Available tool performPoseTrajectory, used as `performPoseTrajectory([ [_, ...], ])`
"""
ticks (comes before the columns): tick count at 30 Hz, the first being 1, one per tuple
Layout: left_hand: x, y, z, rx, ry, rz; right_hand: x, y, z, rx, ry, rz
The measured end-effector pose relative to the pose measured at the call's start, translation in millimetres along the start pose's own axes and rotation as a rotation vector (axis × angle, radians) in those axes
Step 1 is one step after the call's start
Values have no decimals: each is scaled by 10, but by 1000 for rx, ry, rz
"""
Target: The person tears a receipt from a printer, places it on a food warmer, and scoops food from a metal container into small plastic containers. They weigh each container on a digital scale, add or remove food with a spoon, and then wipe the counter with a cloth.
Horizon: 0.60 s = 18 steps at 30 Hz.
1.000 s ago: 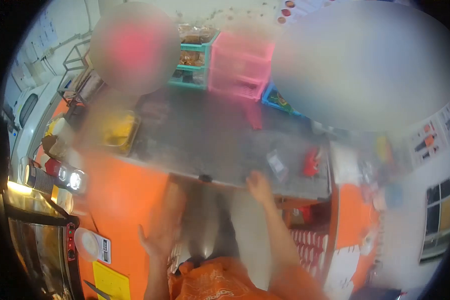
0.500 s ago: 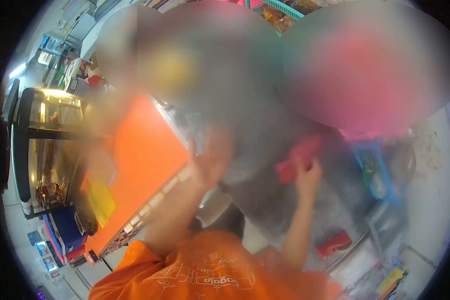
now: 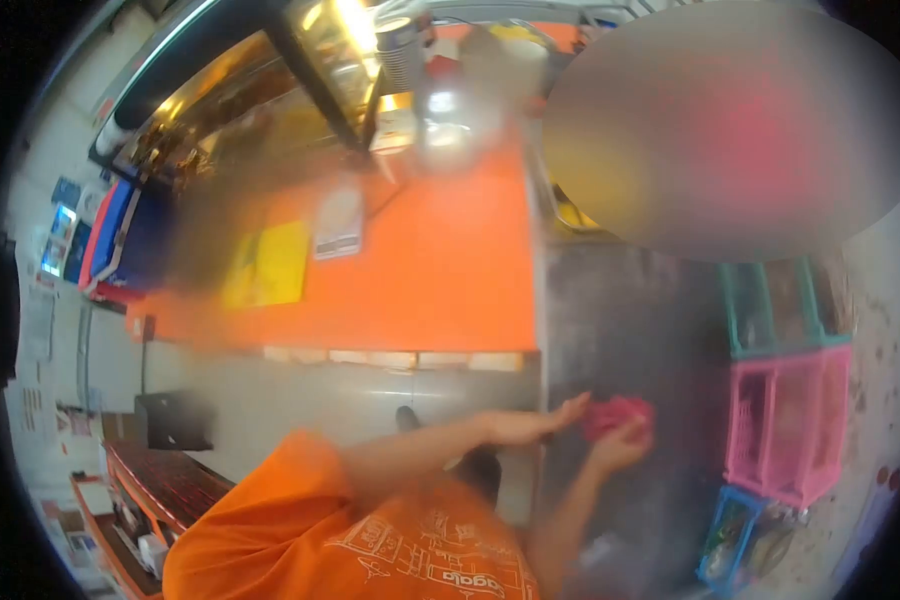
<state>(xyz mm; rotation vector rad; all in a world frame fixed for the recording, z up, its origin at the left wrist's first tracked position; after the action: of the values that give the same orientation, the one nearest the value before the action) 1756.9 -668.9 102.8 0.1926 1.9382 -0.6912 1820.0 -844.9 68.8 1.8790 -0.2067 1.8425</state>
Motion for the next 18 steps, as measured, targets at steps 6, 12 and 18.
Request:
performPoseTrajectory([
  [6,837,1683,-3302,-827,507,570,147,-34,172,112,281,-959],
  [12,4613,1019,-5804,-1559,902,125,431,-3068,-2158,934,371,-304],
  [18,4833,1312,-5813,-1293,944,-194,474,-5391,-3212,1049,64,-327],
])
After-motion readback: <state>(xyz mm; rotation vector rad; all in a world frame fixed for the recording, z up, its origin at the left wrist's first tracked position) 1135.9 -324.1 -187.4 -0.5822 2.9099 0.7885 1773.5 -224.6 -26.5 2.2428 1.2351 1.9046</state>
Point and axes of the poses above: each hand's wrist, its own z-axis towards the middle knuckle, its own y-axis out of the back of the hand, x = y × z, the point moved 6 cm from there along z, towards the middle knuckle, and after that the axes turned 2 degrees about -z, right-handed, at the moved point
